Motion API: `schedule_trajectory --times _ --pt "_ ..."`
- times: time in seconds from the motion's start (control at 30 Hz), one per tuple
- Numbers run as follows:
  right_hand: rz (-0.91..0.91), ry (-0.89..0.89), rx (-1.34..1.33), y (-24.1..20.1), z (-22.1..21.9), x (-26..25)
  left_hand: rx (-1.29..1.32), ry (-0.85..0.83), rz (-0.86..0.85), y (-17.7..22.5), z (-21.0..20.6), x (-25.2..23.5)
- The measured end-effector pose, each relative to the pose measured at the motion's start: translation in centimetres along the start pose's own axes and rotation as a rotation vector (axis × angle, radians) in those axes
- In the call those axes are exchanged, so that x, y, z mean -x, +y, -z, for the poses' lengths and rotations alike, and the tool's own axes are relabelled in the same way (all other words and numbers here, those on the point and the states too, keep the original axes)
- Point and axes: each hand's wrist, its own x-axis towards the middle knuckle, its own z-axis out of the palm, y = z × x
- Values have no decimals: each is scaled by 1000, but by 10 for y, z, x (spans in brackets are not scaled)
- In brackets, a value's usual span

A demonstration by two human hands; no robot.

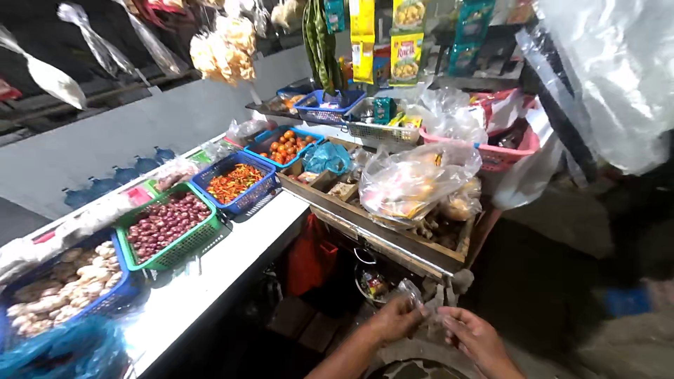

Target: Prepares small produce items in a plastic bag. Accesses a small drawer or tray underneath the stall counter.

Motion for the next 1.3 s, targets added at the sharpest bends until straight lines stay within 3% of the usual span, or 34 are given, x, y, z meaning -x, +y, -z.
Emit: schedule_trajectory --times 0.17,0.23,0.3,0.4,0.6,0.77,0.87,1.0,1.17,1.23,1.3 --pt "929 105 835 -19 -6 -9 -794 -382 -16 62 26 -31" --pt "1131 96 862 -20 -12 -19 -974 -463 27 88 30 -34" --pt "1191 59 791 -23 -18 -25 -1107 -483 81 110 33 -32" --pt "1168 -3 700 -24 -30 -32 -1206 -438 149 125 33 -26" --pt "938 -1 580 -17 -54 -38 -1258 -285 126 108 43 -14" --pt "1101 -70 687 -9 -61 -54 -1156 -305 140 94 56 -8" --pt "932 -88 551 -9 -71 -48 -1137 -277 149 88 63 -6" --pt "647 -19 340 -9 -82 -47 -1138 -46 -37 73 62 -3" --pt "414 41 158 -22 -81 -54 -960 268 -511 44 48 -2" --pt "365 117 144 -26 -82 -53 -908 277 -516 38 45 -1" --pt "427 156 268 -28 -82 -52 -872 268 -463 34 45 0"
